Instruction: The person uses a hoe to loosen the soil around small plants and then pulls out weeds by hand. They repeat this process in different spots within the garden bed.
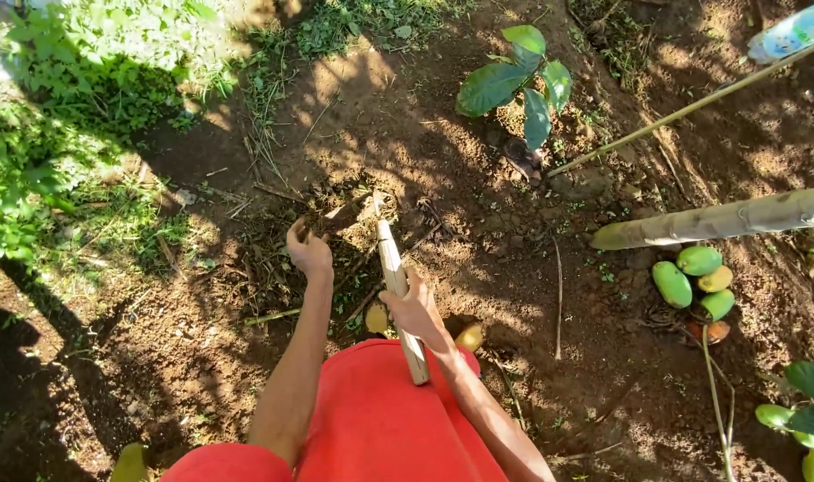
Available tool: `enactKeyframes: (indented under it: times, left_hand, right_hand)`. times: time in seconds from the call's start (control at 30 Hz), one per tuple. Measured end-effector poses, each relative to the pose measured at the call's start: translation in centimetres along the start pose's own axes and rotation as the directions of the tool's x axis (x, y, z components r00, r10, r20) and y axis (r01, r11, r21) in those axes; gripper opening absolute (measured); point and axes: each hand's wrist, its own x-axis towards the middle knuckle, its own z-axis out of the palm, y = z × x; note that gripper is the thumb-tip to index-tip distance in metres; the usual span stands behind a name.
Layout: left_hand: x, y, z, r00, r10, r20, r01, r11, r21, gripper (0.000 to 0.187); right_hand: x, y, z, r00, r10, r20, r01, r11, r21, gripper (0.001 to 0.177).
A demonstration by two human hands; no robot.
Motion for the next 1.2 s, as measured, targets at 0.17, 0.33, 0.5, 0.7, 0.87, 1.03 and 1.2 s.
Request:
enactKeyframes:
  times: [0.17, 0.33, 0.5, 0.7, 0.87, 1.03, 1.2]
  left_hand:
    - [-1.4, 1.0, 0.5, 0.995, 0.101, 0.017, -0.102, 0.958, 0.270, 0.042]
    - [-0.8, -0.3, 1.6, 0.840, 0.447, 0.307, -0.524, 0.814, 0.249, 0.033]
    - [1.3, -2.3, 1.3, 0.794, 0.503, 0.342, -0.578, 0.798, 0.168, 0.042]
    - [0.6, -2.4, 0.6, 0.809, 0.447, 0.381, -0.564, 0.773, 0.290, 0.043]
    - [0.9, -2.8, -0.2, 0.758, 0.464, 0.459, -0.634, 0.689, 0.351, 0.032]
    - [0.6, -2.5, -1.2, 0.786, 0.439, 0.435, -0.599, 0.716, 0.360, 0.027]
    - [0.9, -4.0, -2.3, 0.750, 0.451, 0.483, -0.654, 0.614, 0.442, 0.030]
  right_hand:
    - [1.5, 2.3, -0.3, 0.999, 0.036, -0.022, -0.037, 0.997, -0.072, 0.089]
    - [0.7, 2.1, -0.5, 0.999, -0.016, -0.046, 0.008, 0.983, -0.182, 0.085]
    - [-1.1, 0.3, -0.5, 0.994, -0.106, -0.034, 0.094, 0.963, -0.253, 0.071]
    - [-6.0, -5.3, -0.9, 0.993, -0.113, -0.023, 0.102, 0.957, -0.272, 0.054]
    - [-7.1, -5.4, -0.3, 0.996, -0.090, -0.024, 0.080, 0.960, -0.268, 0.046]
    - [-4.5, -2.9, -1.1, 0.990, -0.141, -0.022, 0.130, 0.955, -0.268, 0.037]
    - [-6.5, -3.4, -1.4, 0.990, -0.138, -0.008, 0.135, 0.980, -0.147, 0.024]
